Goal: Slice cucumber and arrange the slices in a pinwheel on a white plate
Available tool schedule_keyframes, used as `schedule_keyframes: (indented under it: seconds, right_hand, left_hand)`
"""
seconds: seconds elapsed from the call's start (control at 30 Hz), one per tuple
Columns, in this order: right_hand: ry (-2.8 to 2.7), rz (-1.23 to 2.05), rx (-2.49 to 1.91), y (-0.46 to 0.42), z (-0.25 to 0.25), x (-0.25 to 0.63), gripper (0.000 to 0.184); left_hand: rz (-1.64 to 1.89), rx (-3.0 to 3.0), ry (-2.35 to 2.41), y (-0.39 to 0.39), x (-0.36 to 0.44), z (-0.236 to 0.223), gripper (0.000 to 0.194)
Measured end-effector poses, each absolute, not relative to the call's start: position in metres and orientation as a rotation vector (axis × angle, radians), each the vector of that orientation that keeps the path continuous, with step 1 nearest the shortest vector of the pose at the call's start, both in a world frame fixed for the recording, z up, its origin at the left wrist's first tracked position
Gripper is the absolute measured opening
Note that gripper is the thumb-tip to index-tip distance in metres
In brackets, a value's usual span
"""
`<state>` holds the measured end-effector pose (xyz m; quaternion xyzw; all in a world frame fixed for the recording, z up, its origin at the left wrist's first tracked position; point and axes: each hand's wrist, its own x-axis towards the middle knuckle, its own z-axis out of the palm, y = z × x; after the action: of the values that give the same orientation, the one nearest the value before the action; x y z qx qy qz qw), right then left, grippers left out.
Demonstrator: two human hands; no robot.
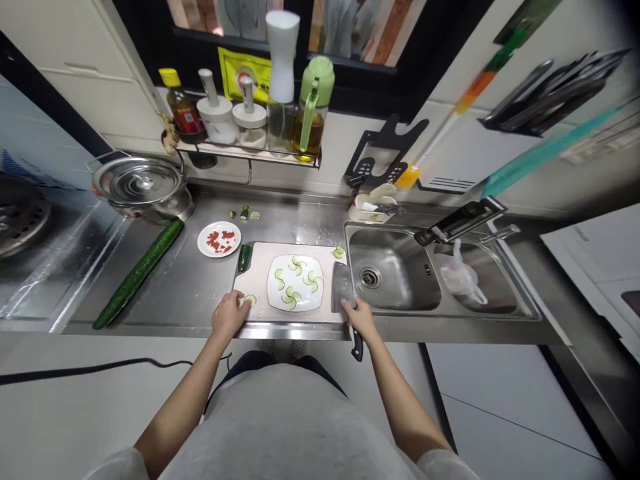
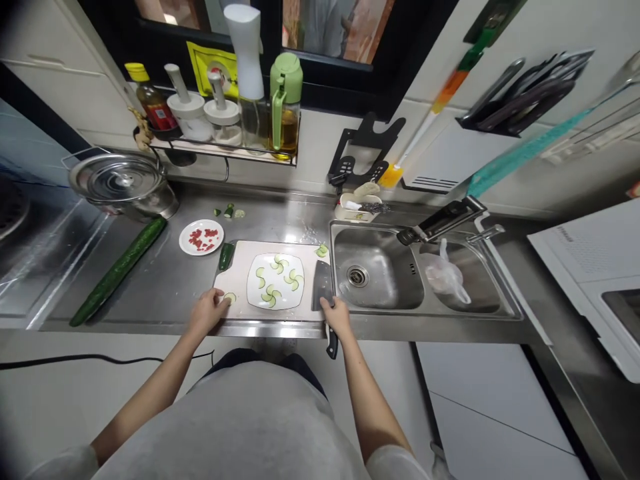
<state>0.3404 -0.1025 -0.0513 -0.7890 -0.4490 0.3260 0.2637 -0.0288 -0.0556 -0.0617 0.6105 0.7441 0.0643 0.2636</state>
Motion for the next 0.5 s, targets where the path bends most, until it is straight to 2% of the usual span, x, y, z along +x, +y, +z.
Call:
schedule_keyframes:
  seconds: [0.27,0.5]
  right_hand:
    - [-1.463,0.748,-2.337,-0.073,-0.054,0.336,0.033]
    - [-1.62,0.563,-2.549,-0.07,-0.042,0.331,0.048]
  left_hand:
    - [0.116,1.645,2.026,-0.057,-0.026,-0.055,0.036]
    - [0.118,1.632,2.053,-0.057,-0.023,-0.054,0.033]
